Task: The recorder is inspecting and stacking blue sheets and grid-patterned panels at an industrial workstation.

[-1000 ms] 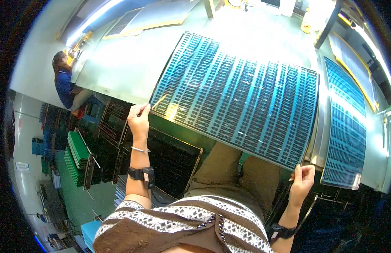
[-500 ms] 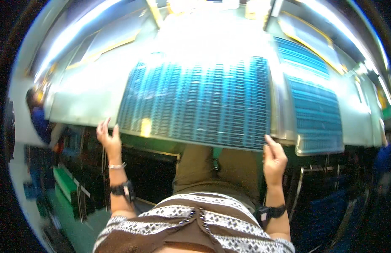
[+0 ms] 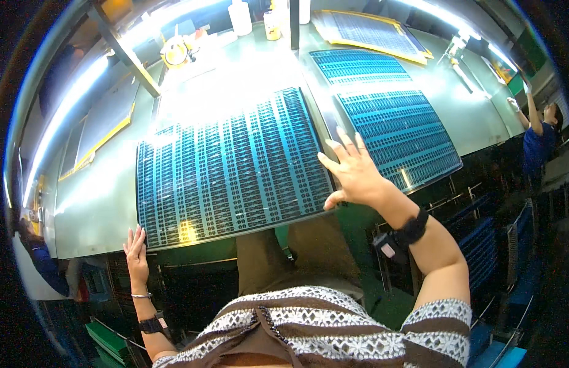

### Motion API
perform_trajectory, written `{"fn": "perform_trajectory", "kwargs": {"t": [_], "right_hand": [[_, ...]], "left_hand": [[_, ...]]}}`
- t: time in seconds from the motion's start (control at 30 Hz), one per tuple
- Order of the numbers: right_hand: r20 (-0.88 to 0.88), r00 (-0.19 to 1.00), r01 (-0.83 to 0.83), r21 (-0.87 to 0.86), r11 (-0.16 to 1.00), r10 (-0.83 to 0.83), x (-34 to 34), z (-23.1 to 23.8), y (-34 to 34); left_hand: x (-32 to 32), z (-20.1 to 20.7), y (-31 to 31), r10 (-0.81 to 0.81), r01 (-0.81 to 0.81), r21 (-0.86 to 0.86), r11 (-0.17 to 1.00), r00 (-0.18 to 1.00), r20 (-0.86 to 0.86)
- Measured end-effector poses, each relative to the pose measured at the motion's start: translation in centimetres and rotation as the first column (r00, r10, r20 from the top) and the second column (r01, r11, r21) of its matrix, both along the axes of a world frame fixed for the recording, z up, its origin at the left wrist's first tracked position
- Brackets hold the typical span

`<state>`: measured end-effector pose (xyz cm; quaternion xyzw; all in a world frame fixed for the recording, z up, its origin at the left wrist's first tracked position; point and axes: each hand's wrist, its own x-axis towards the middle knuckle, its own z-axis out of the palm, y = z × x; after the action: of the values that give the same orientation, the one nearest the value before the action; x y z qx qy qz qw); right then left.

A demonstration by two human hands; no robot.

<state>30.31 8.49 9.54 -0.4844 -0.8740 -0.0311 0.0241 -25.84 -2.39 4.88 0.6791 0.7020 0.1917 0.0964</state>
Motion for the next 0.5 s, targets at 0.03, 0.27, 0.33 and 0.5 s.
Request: {"fn": "perform_trajectory", "kwargs": {"t": [0.03, 0.27, 0.33, 0.5], "right_hand": [[-0.021, 0.998, -0.053, 0.016, 0.998, 0.053, 0.4, -0.7, 1.5], [-0.002, 0.993, -0.121, 0.073, 0.990, 0.121, -2.1, -4.3, 15.7], [-0.073, 0.992, -0.091, 0.159, 0.983, 0.103, -3.0, -6.7, 20.5], [-0.076, 0.997, 0.011, 0.178, 0.984, 0.002, -6.0, -5.8, 25.9]], "left_hand": [[0.2, 0.0, -0.1, 0.013, -0.013, -0.003, 1.000, 1.000, 0.002], [2.0, 0.6, -0.5, 0.066, -0.066, -0.012, 0.998, 0.997, 0.045], [2.5, 0.4, -0.4, 0.072, -0.072, -0.015, 0.997, 0.996, 0.060], [2.9, 0.8, 0.4, 0.100, -0.100, -0.001, 0.995, 0.994, 0.037]]}}
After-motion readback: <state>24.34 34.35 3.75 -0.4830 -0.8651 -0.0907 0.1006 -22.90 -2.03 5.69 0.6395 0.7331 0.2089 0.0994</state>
